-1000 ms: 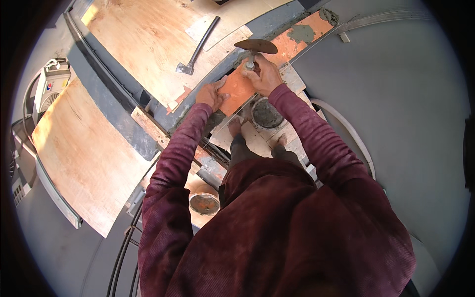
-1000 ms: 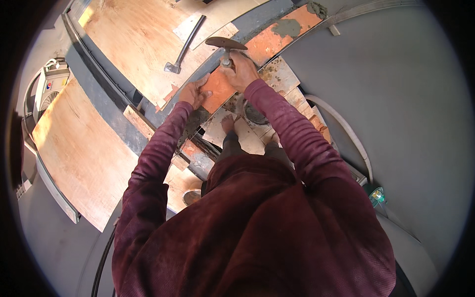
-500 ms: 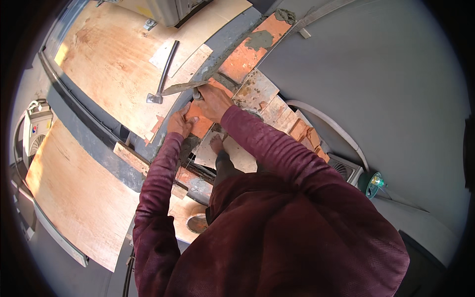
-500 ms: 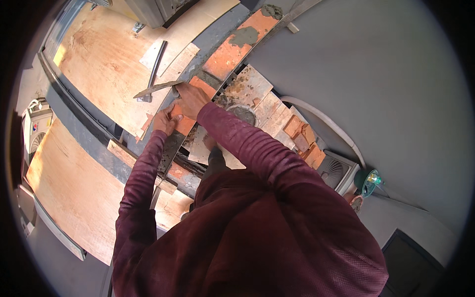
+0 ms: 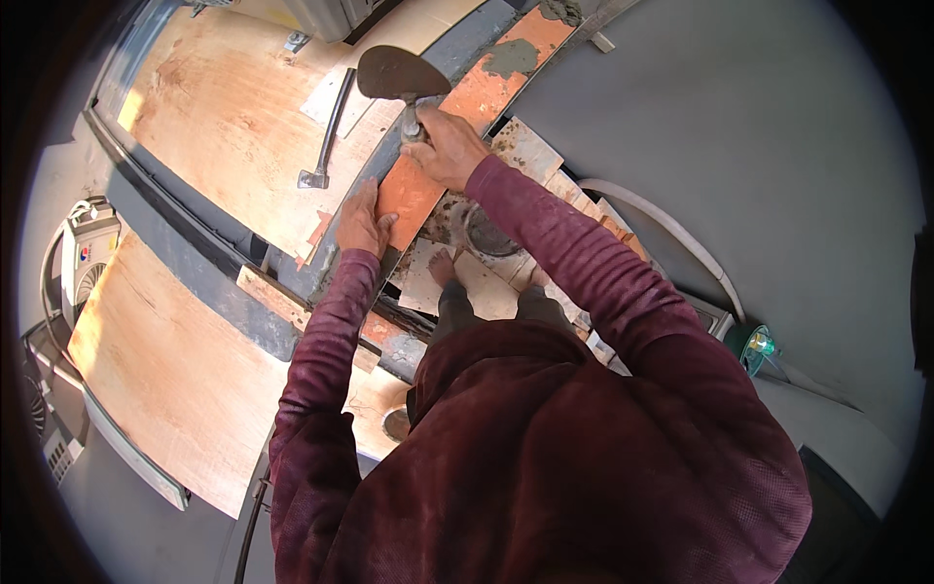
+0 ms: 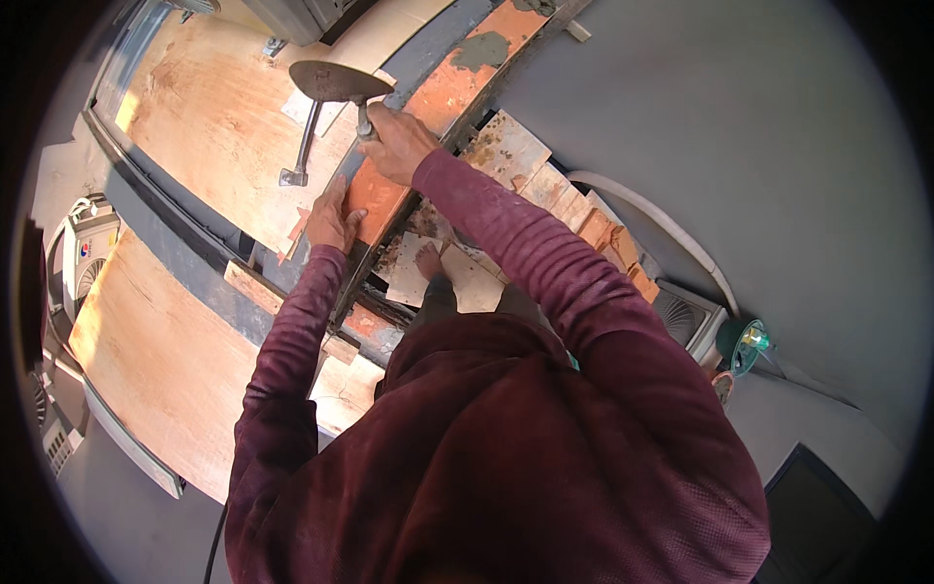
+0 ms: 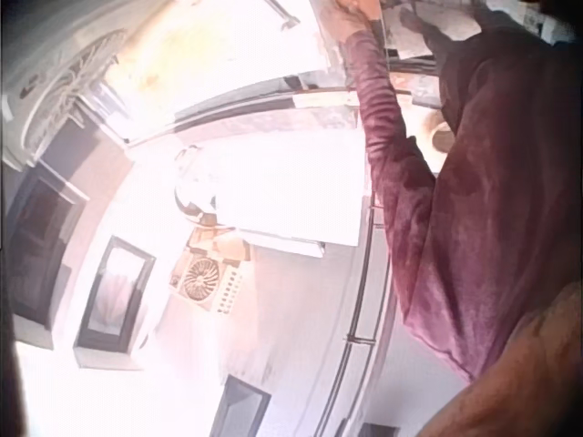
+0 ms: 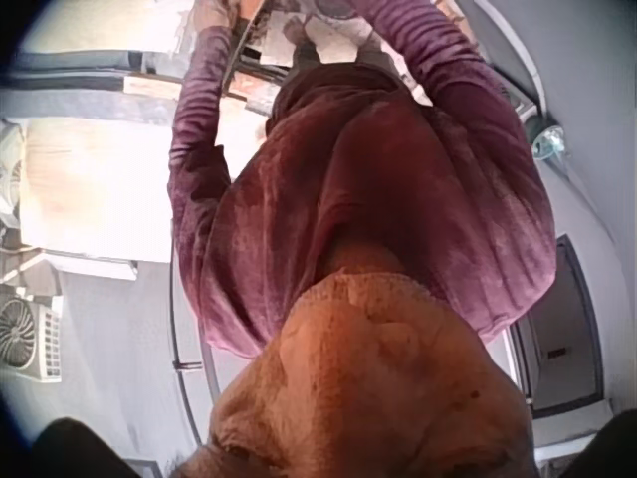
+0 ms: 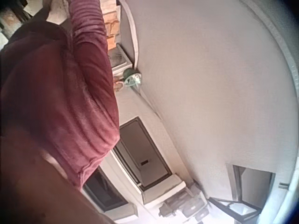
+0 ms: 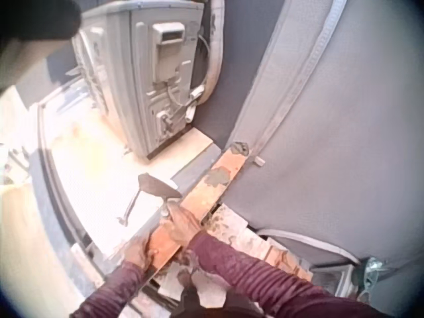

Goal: The person applies mortar to a brick structure using a trowel and places bricks on top of the mortar, using a hammer to tap them into place.

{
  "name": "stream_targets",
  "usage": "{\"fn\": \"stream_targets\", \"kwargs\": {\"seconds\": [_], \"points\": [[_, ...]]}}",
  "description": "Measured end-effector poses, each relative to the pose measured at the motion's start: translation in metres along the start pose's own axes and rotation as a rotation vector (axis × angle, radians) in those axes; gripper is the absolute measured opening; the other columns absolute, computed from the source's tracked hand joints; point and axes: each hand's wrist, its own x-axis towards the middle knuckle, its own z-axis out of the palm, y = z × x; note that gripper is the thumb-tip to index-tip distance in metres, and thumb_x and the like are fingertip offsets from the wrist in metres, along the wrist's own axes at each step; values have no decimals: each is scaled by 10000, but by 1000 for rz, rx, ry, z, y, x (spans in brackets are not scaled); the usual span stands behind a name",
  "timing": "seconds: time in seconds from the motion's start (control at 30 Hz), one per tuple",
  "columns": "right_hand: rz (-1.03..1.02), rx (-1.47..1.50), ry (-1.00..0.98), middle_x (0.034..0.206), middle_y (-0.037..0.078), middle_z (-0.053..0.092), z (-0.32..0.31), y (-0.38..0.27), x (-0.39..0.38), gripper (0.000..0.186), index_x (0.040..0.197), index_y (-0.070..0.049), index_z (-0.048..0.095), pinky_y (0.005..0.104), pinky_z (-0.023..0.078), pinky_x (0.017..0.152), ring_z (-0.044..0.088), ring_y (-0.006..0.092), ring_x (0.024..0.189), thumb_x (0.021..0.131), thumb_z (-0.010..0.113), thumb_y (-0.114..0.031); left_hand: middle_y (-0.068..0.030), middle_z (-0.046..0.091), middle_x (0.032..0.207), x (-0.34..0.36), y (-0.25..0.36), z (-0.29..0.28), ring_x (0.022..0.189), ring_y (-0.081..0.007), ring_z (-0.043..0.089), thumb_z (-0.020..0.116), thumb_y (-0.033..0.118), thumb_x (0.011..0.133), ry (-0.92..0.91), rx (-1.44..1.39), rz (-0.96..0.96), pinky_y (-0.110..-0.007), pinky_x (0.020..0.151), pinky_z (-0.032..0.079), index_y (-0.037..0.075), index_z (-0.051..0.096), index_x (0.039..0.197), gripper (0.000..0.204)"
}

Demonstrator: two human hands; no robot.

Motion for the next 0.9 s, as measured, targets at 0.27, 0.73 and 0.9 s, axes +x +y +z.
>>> {"fn": "stream_targets", "kwargs": {"seconds": [0.27,0.73,0.9], "points": [[-130,133,19,872,195,645,-18,-21,-17,284,1033,14,549,384,526,731,669,334,825,837,681,-141,-13,362,1537,-20,3,4,1398,-274,334,612,306,908,-206,368,235,-402,1132,338,243,516,1392,498],[-95,-23,72,914,196,667,25,66,-12,327,1057,22,553,368,536,762,687,330,860,821,710,-142,17,318,1562,-21,4,13,1424,-257,292,583,328,930,-218,446,262,-377,1013,480,313,433,1446,537],[-59,175,38,893,192,680,-4,24,-1,306,1043,21,559,356,543,759,701,294,851,815,708,-120,10,310,1563,-16,-2,17,1426,-256,281,563,325,943,-214,465,252,-395,1083,409,306,416,1457,535]]}}
